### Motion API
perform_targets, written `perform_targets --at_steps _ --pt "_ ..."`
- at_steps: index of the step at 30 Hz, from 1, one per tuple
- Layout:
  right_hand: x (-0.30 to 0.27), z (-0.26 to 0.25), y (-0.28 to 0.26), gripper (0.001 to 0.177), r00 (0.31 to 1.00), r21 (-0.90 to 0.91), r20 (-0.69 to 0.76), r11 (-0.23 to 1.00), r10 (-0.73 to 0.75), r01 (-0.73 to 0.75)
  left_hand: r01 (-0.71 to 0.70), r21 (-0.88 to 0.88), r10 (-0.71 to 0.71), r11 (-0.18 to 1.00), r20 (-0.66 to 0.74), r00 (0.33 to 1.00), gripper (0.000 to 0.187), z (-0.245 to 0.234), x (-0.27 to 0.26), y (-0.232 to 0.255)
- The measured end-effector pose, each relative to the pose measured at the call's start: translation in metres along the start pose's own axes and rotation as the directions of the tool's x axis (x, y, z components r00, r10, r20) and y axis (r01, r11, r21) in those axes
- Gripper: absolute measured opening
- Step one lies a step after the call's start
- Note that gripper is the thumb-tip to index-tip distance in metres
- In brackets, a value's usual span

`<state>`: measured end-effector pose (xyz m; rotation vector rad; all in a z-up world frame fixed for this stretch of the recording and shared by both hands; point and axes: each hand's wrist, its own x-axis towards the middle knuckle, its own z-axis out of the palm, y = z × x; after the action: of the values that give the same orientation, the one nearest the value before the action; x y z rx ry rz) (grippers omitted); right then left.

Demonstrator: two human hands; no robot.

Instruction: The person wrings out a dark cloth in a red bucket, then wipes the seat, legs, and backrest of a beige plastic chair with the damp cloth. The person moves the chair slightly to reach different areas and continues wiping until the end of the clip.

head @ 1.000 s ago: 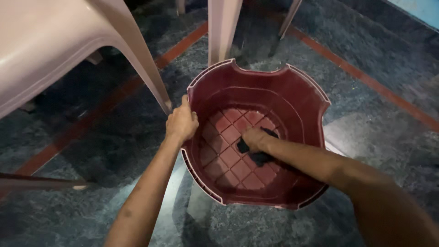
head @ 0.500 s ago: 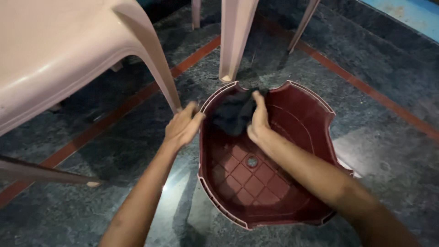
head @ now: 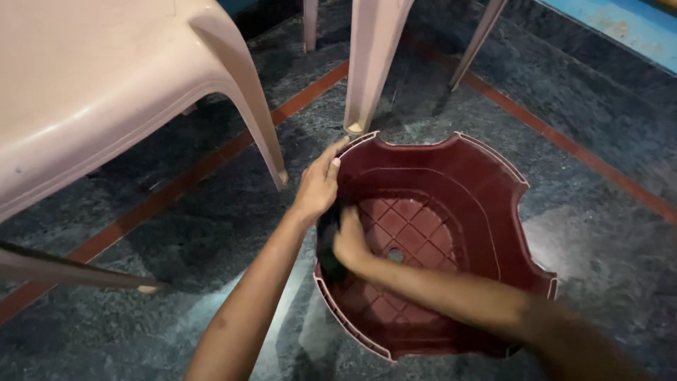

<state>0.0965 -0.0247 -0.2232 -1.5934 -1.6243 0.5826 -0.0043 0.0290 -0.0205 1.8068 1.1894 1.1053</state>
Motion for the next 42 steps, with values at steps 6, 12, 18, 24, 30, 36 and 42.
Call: perform_targets --at_steps 6,12,18,24,30,36,42 --pt "-0.052 -0.03 -0.03 0.052 0.79 0.085 0.409 0.843 0.456 -0.53 0.08 -0.005 -0.08 0.997 0.0 0.997 0.041 0.003 0.002 0.003" --pt "0.114 -0.047 -0.002 0.027 0.739 0.597 0.064 0.568 0.67 -0.566 0.063 -0.013 -0.063 0.998 0.055 0.997 0.04 -0.002 0.002 0.009" --pt "0.122 -0.077 0.001 0.029 0.593 0.853 -0.156 0.411 0.79 -0.323 0.097 -0.047 -0.094 0.994 0.067 0.993 0.04 -0.005 0.002 0.016" --pt "0.051 -0.026 -0.078 0.061 0.725 0.595 0.327 0.464 0.607 -0.657 0.027 -0.003 -0.027 1.0 0.008 1.0 0.038 -0.001 0.001 0.015" --pt "-0.088 -0.054 -0.067 0.075 0.448 -0.088 0.662 0.657 0.6 -0.749 0.138 0.066 -0.129 0.988 -0.124 0.984 0.039 0.009 -0.008 0.03" --pt "-0.015 -0.036 -0.06 0.059 0.53 0.309 0.603 0.438 0.596 -0.844 0.113 0.099 -0.098 0.989 -0.142 0.985 0.041 0.008 -0.011 0.033" --pt "0.12 -0.085 -0.023 0.051 0.648 0.737 0.361 0.22 0.671 -0.639 0.153 0.12 -0.142 0.981 -0.096 0.985 0.039 0.005 -0.007 0.032"
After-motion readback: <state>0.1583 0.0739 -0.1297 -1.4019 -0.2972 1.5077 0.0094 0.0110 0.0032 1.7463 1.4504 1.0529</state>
